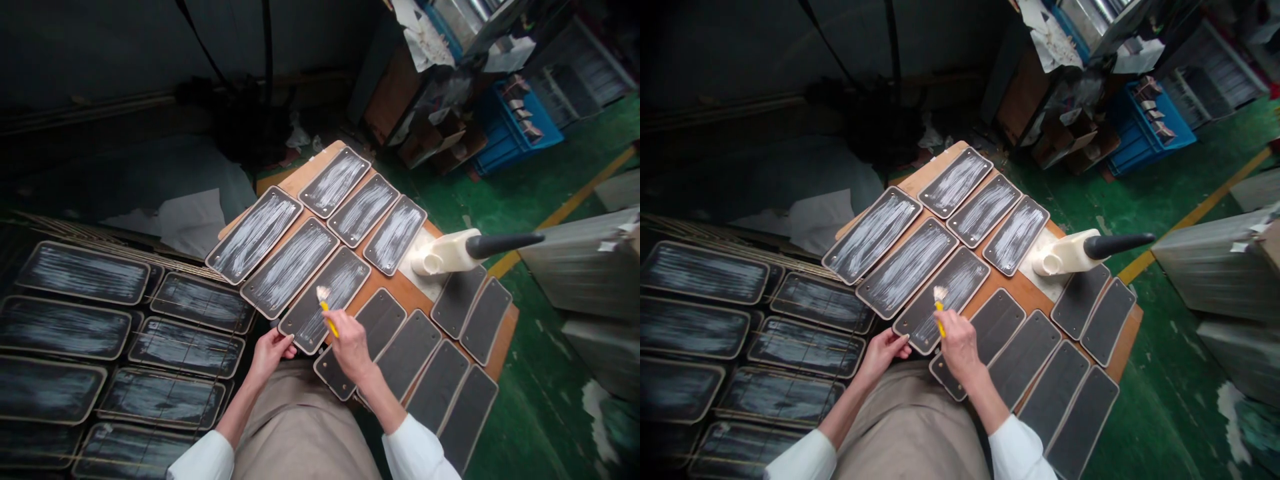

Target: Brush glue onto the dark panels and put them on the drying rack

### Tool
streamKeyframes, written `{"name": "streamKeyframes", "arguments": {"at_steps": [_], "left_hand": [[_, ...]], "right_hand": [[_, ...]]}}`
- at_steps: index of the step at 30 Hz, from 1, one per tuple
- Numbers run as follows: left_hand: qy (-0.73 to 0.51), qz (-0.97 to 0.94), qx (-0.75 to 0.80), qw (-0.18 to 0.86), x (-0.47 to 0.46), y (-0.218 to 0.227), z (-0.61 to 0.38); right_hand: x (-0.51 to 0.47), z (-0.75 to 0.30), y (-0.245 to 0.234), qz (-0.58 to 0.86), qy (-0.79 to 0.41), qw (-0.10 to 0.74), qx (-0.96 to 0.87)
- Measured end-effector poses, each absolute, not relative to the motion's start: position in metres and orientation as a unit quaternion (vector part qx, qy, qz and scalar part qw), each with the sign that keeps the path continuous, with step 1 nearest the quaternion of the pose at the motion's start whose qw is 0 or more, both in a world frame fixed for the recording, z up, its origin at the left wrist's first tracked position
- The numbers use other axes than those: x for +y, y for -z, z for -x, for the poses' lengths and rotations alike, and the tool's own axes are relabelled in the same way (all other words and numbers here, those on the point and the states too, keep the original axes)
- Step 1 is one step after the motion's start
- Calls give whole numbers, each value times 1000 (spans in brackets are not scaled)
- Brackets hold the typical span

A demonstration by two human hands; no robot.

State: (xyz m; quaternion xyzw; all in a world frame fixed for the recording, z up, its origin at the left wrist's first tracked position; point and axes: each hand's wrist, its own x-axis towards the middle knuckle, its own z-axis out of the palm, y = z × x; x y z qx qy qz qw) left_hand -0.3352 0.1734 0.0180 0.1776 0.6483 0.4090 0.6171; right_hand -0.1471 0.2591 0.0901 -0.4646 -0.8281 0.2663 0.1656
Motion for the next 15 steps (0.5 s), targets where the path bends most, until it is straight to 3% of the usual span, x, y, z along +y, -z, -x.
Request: {"name": "streamKeyframes", "arguments": {"at_steps": [4,9,12,15], "left_hand": [[-406,-174,647,622,174,-18,337],[-406,-170,645,625,174,-19,337],[-404,-172,649,621,176,-21,336],[-400,-173,657,615,177,-22,335]], "right_hand": [[216,156,-104,431,-400,159,-793],[243,148,-101,466,-520,224,-680],[283,137,-89,502,-522,285,-627],[317,127,-85,539,-447,343,-626]]}}
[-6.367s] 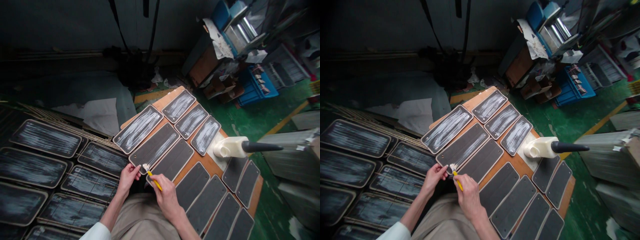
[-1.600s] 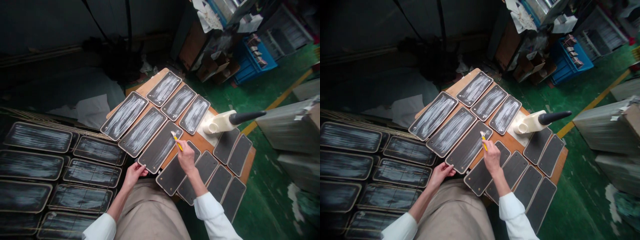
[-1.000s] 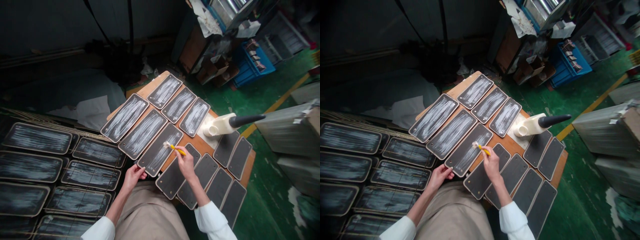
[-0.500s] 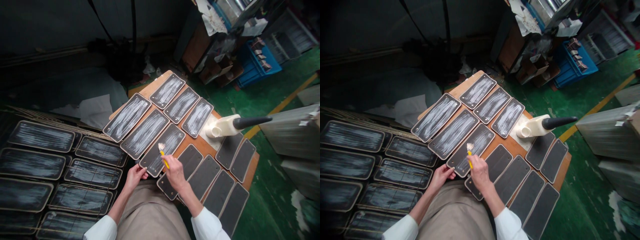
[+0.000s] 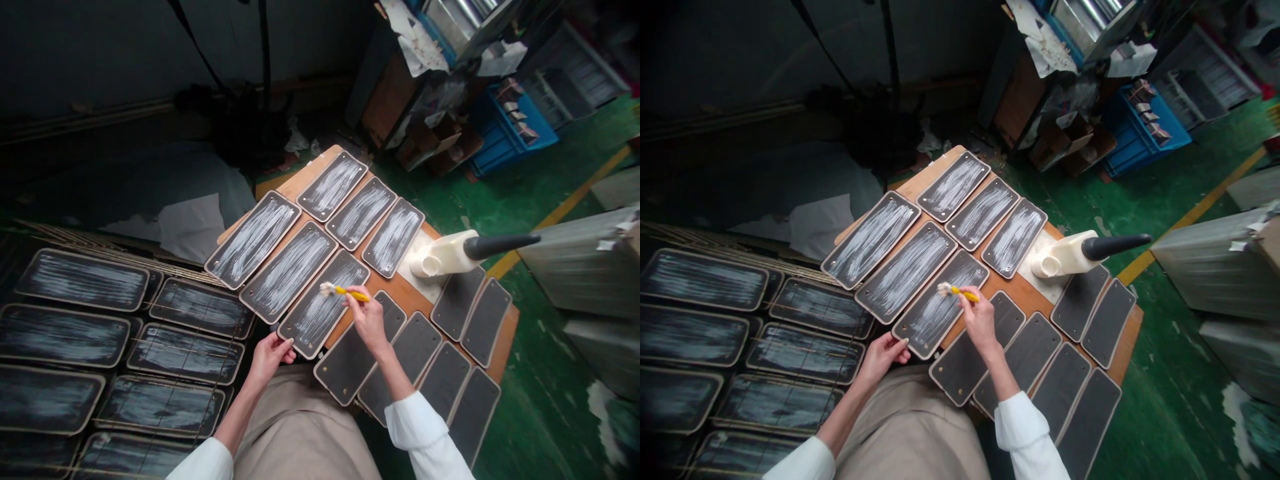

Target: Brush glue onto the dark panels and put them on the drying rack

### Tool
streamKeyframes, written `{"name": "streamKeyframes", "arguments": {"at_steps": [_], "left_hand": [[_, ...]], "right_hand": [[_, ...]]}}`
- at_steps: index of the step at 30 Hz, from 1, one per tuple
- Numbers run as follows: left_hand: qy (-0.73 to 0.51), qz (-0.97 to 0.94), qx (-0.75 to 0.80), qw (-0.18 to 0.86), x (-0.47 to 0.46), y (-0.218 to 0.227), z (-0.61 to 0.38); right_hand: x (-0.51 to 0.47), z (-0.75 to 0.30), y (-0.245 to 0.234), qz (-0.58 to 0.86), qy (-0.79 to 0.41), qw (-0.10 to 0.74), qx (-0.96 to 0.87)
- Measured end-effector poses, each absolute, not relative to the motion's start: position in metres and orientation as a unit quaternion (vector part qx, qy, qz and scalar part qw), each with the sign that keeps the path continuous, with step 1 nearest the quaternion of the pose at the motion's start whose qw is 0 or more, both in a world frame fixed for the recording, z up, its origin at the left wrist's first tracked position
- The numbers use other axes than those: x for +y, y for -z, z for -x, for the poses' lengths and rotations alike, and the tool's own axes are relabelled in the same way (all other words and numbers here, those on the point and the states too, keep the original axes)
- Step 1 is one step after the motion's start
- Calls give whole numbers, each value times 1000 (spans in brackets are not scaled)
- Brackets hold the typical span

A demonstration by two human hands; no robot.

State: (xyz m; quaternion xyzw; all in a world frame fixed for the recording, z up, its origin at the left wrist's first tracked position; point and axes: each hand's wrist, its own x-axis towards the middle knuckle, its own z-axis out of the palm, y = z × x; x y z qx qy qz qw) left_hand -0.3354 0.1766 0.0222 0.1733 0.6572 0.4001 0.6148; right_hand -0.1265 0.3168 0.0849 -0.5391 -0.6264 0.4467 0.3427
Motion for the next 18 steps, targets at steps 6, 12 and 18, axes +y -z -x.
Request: {"name": "streamKeyframes", "arguments": {"at_steps": [6,12,18], "left_hand": [[-398,-178,658,614,176,-21,335],[-398,-181,657,614,176,-19,335],[-399,-180,655,616,175,-19,335]], "right_hand": [[348,126,-93,554,-236,341,-722],[307,148,-86,488,-209,205,-822],[233,158,-100,403,-352,160,-830]]}}
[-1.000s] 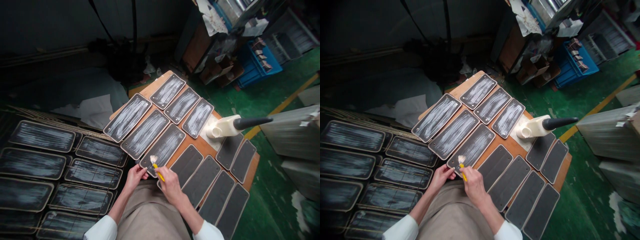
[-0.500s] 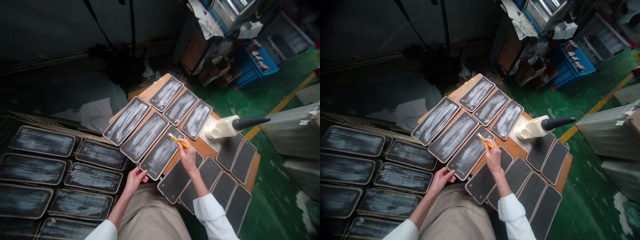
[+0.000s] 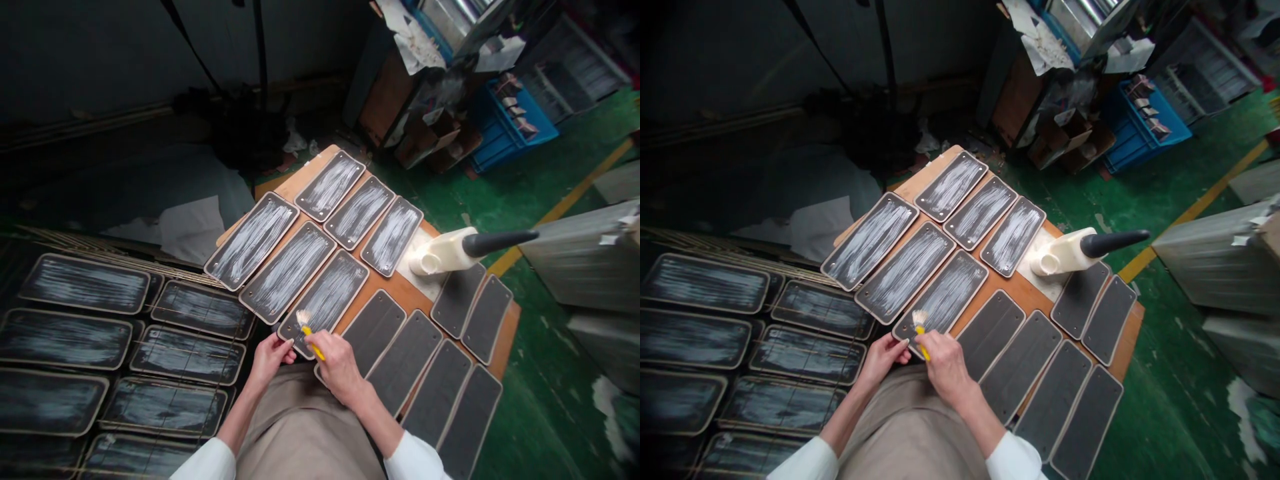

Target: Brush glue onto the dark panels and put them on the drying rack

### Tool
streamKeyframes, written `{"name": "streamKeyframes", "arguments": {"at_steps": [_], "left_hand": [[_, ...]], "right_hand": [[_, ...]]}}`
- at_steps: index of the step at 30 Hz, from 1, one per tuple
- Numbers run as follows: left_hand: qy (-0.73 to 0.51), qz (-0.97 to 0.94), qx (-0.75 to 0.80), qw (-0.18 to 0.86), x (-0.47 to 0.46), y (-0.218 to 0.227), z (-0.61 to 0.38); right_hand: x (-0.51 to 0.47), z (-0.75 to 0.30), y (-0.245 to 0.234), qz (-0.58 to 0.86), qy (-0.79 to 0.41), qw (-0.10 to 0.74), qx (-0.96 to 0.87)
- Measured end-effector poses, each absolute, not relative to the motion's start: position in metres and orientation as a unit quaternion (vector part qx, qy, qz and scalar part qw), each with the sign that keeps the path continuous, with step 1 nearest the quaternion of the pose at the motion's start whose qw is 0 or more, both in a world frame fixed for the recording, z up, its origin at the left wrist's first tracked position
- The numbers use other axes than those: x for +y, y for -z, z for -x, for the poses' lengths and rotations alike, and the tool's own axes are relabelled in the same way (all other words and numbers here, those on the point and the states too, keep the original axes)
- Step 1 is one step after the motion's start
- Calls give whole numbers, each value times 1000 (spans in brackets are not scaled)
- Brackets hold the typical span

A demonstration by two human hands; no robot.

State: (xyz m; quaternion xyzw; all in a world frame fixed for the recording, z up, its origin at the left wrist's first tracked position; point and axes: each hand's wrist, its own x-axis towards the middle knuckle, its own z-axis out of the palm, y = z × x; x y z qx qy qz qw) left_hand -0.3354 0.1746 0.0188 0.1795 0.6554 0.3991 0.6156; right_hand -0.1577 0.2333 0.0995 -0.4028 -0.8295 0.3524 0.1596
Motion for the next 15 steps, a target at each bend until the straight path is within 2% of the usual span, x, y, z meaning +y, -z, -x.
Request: {"name": "streamKeyframes", "arguments": {"at_steps": [4,7,10,13,15], "left_hand": [[-399,-179,658,613,174,-22,335],[-397,-177,663,610,175,-24,333],[-394,-180,668,605,174,-24,332],[-393,-179,669,605,172,-21,332],[-400,-174,667,604,170,-19,332]], "right_hand": [[231,153,-110,426,-460,215,-749],[240,148,-109,483,-441,273,-705],[234,147,-104,473,-428,253,-728],[215,148,-105,454,-480,224,-716],[205,146,-110,469,-529,235,-667]]}}
